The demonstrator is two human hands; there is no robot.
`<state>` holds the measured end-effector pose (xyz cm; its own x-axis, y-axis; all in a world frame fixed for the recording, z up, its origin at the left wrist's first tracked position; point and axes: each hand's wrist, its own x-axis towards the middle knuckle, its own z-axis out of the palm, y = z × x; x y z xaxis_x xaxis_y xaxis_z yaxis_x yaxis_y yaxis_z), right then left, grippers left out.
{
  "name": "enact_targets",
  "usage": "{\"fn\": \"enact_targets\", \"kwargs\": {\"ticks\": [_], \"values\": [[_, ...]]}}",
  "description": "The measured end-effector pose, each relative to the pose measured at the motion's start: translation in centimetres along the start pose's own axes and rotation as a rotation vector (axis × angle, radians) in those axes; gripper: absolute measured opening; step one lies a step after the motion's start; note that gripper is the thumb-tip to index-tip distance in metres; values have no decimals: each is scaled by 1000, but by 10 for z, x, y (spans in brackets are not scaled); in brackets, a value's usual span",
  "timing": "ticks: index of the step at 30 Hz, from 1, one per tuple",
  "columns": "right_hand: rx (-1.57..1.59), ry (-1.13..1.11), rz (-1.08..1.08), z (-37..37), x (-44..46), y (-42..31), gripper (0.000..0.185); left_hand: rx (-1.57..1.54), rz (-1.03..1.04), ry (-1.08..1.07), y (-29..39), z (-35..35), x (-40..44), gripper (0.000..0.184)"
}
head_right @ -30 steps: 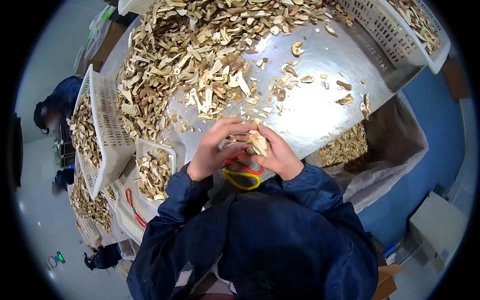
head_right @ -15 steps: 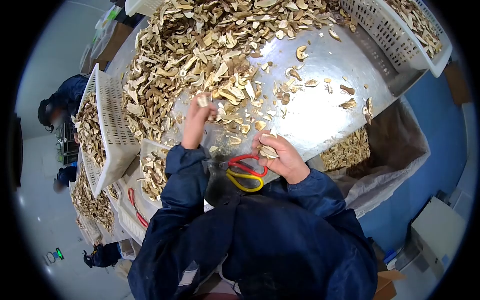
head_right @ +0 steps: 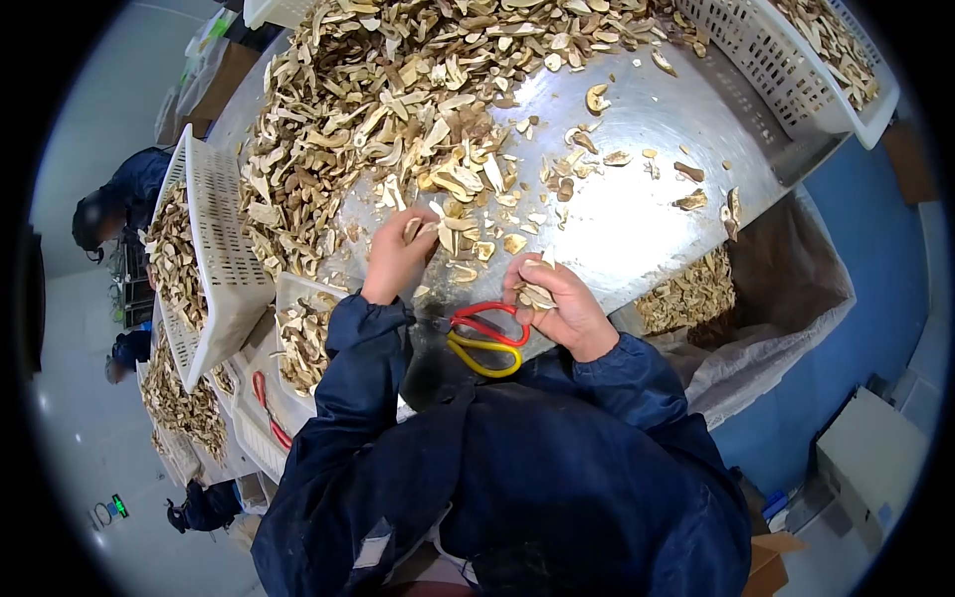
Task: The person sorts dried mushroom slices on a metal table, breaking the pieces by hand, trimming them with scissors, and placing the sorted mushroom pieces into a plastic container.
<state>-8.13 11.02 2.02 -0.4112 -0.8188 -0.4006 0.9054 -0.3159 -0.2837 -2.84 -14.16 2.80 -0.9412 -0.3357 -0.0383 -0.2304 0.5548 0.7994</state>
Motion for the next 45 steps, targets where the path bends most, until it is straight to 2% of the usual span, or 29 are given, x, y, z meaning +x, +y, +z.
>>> {"fn": "enact_targets", "kwargs": {"ticks": [1,4,5,8,9,12,16,17,19,21,24,25,28,32,33,36,37,40,41,44,45], "values": [[2,17,-3,1,-1,-1,13,-84,-90,-41,-4,-3,-4,18],[10,25,-5,2,1,-1,13,-953,-438,-254,-24,-24,-12,14],[12,20,-6,3,2,-1,13,-1176,-415,-225,-35,-23,-15,11],[11,24,11,3,3,1,13,-850,-534,-9,16,-14,-12,12],[13,17,15,3,4,2,13,-600,-518,-49,19,-11,-9,18],[11,9,19,5,3,3,13,177,-48,62,23,15,-9,25],[11,33,1,4,1,2,14,149,65,6,19,29,-11,26],[14,38,-5,3,0,1,15,20,-19,-42,19,27,-15,21],[5,13,-5,-1,0,-1,15,-734,-337,-218,3,10,-18,18],[11,3,-11,-2,2,-2,15,-1451,-341,-324,-25,3,-23,18],[32,5,-15,-2,3,-1,14,-1357,-685,156,22,-6,-15,17],[36,3,-9,-3,4,0,14,-1230,-580,22,16,-5,-12,14],[20,-20,3,-2,5,0,14,-334,-388,-121,19,10,5,12],[11,-2,-22,1,1,-2,14,264,91,84,18,43,15,17],[9,6,-32,0,0,-3,14,249,84,63,21,43,16,15],[23,23,-56,-5,-3,-6,15,-200,24,-14,10,31,16,11],[35,23,-59,-8,-3,-5,15,-515,-311,-134,33,12,11,12],[48,32,-53,-11,0,-4,15,-809,-422,-98,17,-7,2,19],[54,27,-46,-11,1,-3,15,-713,-431,-127,15,-11,0,17],[52,25,-27,-9,5,0,15,-159,-271,-69,5,10,-3,22],[48,28,-24,-9,5,1,15,9,-133,29,17,17,-3,16]]}}
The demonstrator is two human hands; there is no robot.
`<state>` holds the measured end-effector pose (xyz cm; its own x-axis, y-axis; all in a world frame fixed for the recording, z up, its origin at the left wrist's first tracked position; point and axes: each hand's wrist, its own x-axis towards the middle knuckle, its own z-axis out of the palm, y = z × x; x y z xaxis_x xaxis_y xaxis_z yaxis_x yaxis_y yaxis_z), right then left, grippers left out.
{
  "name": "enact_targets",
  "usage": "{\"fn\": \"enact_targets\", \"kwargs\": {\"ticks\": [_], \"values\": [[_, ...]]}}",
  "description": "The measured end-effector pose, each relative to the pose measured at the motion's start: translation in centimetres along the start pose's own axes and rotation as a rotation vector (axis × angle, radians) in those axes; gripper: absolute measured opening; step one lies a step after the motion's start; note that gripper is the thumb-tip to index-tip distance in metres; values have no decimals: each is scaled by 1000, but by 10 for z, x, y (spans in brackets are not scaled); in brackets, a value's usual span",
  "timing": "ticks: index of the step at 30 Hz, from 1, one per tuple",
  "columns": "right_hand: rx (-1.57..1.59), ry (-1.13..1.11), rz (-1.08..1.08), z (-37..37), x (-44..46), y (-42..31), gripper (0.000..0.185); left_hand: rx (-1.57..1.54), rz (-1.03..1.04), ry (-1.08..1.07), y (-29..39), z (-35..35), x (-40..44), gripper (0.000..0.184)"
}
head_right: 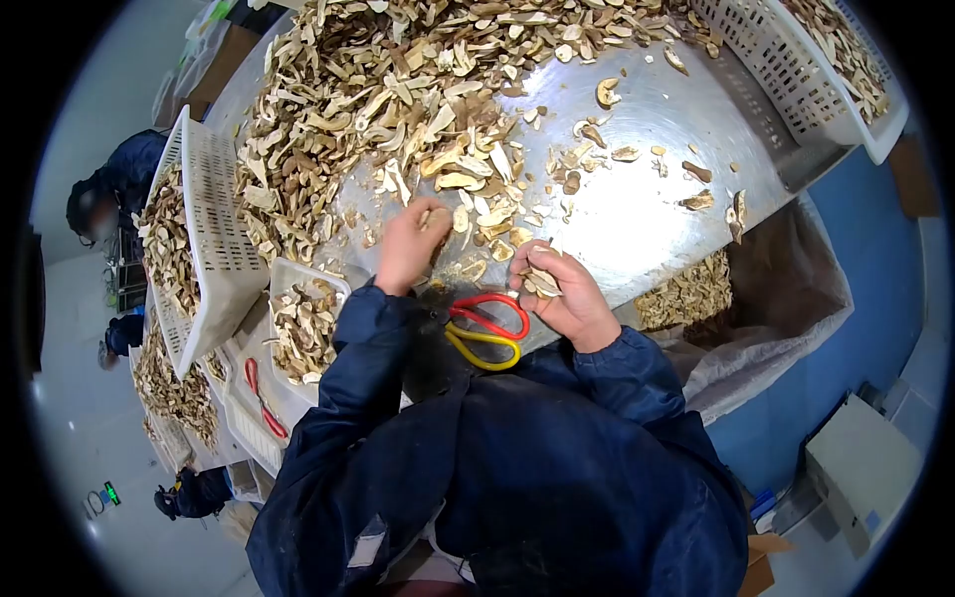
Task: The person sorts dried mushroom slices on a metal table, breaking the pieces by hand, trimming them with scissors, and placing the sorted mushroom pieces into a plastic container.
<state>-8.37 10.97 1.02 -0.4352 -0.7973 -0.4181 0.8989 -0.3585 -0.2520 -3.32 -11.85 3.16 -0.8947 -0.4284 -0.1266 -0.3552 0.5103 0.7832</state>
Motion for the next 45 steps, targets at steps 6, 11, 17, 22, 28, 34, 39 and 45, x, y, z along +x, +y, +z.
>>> {"fn": "enact_targets", "kwargs": {"ticks": [6,11,17,22,28,34,39,45], "values": [[23,-7,-29,0,-6,-3,15,213,239,124,11,26,4,20],[31,27,-44,-4,-8,-7,15,-807,-272,-246,-4,-2,3,17],[57,13,-31,-5,-4,-4,15,-1250,-303,-313,0,-10,-1,23],[-25,17,-72,-2,-8,-7,15,-116,154,-293,26,13,12,19],[-187,125,-161,4,-13,-12,14,230,303,-151,35,30,10,16],[-298,188,-163,14,-6,-11,13,111,276,-210,36,25,5,16],[-353,205,-228,23,-7,-3,9,-191,81,-481,58,9,-8,16],[-557,214,-229,19,-12,8,10,-170,77,-537,49,13,-25,16]]}}
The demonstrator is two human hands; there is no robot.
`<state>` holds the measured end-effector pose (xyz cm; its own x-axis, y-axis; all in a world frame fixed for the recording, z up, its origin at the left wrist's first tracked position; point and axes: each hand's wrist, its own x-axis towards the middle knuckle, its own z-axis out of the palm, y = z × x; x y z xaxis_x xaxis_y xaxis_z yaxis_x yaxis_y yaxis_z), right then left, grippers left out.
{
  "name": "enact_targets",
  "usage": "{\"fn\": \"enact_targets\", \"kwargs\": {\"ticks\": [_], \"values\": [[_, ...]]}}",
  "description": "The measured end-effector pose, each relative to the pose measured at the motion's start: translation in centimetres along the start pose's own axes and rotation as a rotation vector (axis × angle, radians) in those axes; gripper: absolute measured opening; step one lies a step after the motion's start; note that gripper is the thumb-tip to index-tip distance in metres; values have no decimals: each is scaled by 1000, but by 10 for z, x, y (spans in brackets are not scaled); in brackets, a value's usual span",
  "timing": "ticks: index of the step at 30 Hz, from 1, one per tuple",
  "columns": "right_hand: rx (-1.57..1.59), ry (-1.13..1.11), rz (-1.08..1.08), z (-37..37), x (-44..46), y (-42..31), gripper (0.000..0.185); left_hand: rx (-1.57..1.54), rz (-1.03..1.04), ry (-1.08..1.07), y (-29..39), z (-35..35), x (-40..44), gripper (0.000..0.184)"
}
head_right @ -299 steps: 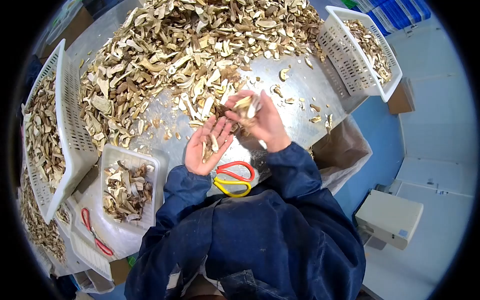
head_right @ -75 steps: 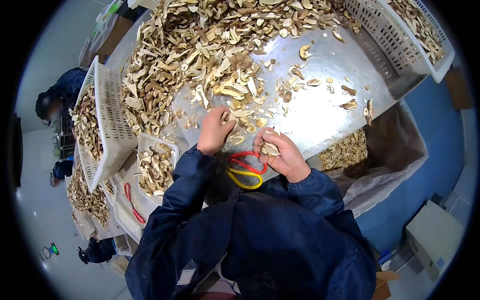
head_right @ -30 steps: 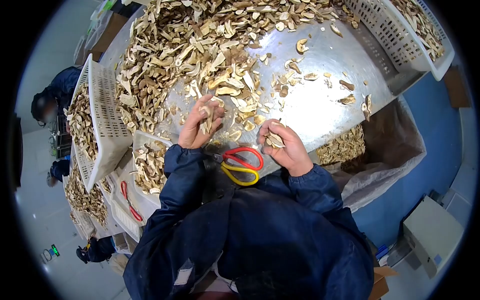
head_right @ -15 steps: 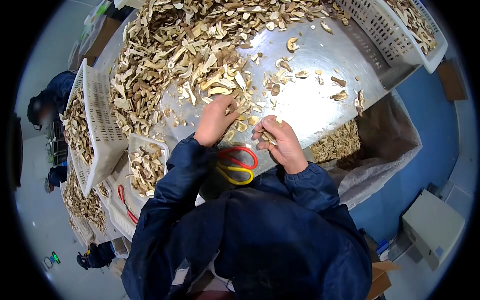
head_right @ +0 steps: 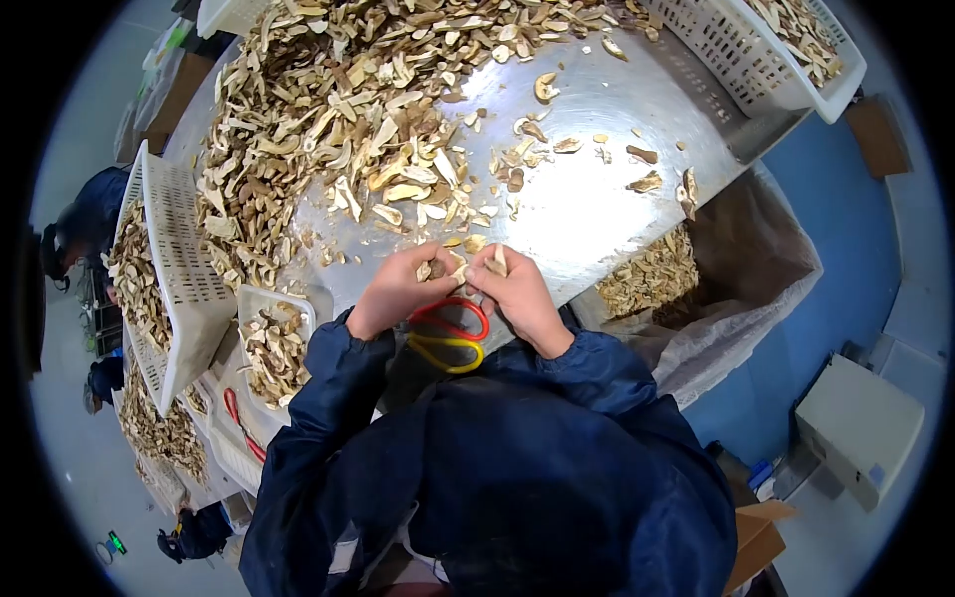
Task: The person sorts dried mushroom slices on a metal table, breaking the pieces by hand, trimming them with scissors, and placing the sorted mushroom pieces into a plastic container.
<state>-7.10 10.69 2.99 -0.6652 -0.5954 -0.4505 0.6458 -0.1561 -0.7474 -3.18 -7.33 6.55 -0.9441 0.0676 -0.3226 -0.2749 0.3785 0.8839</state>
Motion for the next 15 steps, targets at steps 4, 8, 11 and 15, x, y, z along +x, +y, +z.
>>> {"fn": "enact_targets", "kwargs": {"ticks": [4,8,11,15], "values": [[-64,-41,12,1,-3,1,10,2,-26,-36,0,5,-7,17],[-47,-114,31,-4,-3,1,12,18,62,4,-5,14,-10,17],[-8,-156,133,-6,-6,-3,14,29,195,-7,7,12,-17,16],[214,-286,124,-16,-3,-2,21,-359,88,-115,-3,5,-25,14]]}}
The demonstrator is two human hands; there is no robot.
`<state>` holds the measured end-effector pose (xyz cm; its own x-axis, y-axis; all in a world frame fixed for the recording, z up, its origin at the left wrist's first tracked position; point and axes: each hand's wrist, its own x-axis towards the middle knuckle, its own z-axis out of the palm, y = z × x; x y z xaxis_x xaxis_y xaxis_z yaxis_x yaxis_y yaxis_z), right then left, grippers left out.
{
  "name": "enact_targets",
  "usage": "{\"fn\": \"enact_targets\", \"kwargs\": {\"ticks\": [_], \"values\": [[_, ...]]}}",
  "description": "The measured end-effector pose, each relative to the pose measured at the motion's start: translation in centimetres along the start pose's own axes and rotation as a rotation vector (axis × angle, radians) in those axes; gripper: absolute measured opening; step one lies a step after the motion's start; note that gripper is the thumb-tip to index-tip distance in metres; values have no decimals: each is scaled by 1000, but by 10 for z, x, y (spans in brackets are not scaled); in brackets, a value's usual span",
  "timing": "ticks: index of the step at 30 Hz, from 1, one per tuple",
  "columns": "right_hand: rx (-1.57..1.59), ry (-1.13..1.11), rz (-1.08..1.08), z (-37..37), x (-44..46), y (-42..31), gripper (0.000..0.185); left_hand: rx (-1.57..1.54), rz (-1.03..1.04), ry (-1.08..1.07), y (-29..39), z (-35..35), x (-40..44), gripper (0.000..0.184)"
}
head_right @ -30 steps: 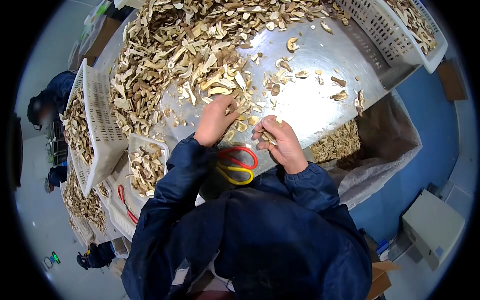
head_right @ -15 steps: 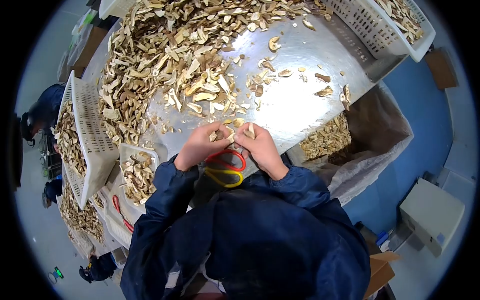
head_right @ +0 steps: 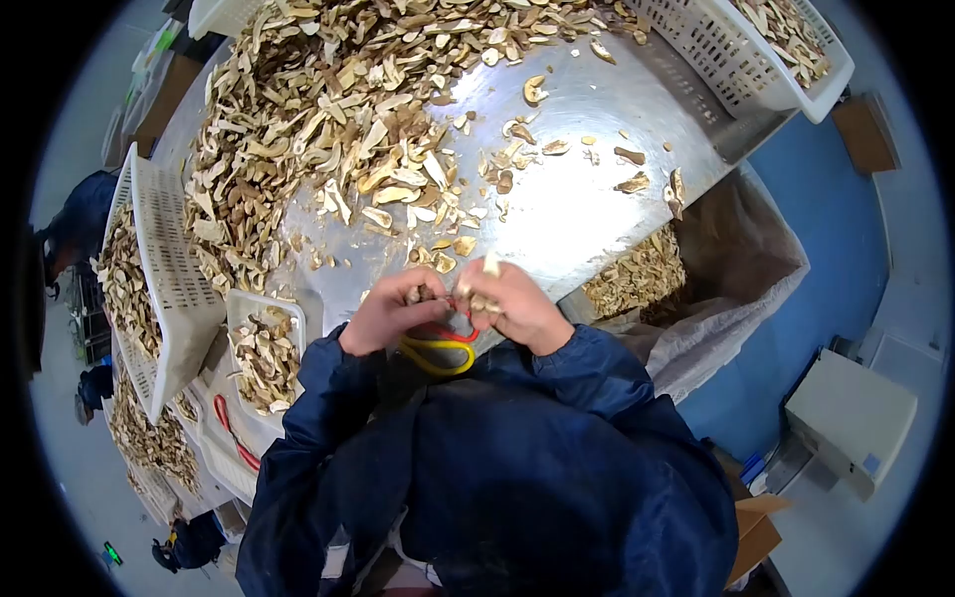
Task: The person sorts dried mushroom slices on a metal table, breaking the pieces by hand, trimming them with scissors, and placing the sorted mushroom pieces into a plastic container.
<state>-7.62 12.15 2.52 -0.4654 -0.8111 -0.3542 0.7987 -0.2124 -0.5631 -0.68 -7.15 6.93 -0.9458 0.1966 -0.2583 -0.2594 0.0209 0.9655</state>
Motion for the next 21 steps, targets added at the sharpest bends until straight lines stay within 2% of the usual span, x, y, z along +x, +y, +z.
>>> {"fn": "enact_targets", "kwargs": {"ticks": [1,2,3,5,6,9,10,11,12,13,14,15,16,18,19,20,21], "values": [[70,-49,-55,-6,3,-2,23,-243,-105,-28,-5,-7,-6,14],[486,19,-4,-18,8,-6,29,-489,-209,-57,-11,-10,-10,13],[601,44,-50,-27,10,-9,29,-705,-191,-49,-17,-7,-14,14],[500,241,-108,-25,10,-15,30,-1133,-144,-32,-31,5,-25,16],[475,196,-114,-22,10,-14,27,-1282,-156,-96,-51,9,-30,22],[28,233,-249,29,7,-15,20,-1305,-421,286,-20,36,-29,25],[-150,226,-288,47,7,-12,16,-1427,-353,220,-24,40,-28,31],[-401,264,-231,64,1,-14,15,-1271,-195,188,-36,45,-28,32],[-742,198,-432,69,3,-8,17,-1103,-38,171,-52,48,-28,33],[-1066,91,-648,77,10,0,19,-1185,28,136,-55,46,-30,32],[-1118,41,-711,83,13,8,23,-1268,92,95,-57,46,-34,31],[-1175,-12,-723,83,15,14,26,-1610,94,-10,-56,41,-35,29],[-1124,-84,-747,86,20,18,27,-1697,117,-10,-58,37,-38,29],[-1040,-165,-747,94,26,17,34,-1734,158,24,-64,33,-48,31],[-1007,-178,-723,98,28,15,41,-1765,29,61,-56,27,-56,33],[-970,-174,-688,96,31,16,49,-1801,-6,154,-54,24,-62,32],[-906,-173,-670,98,33,15,49,-1836,-49,238,-51,22,-67,30]]}}
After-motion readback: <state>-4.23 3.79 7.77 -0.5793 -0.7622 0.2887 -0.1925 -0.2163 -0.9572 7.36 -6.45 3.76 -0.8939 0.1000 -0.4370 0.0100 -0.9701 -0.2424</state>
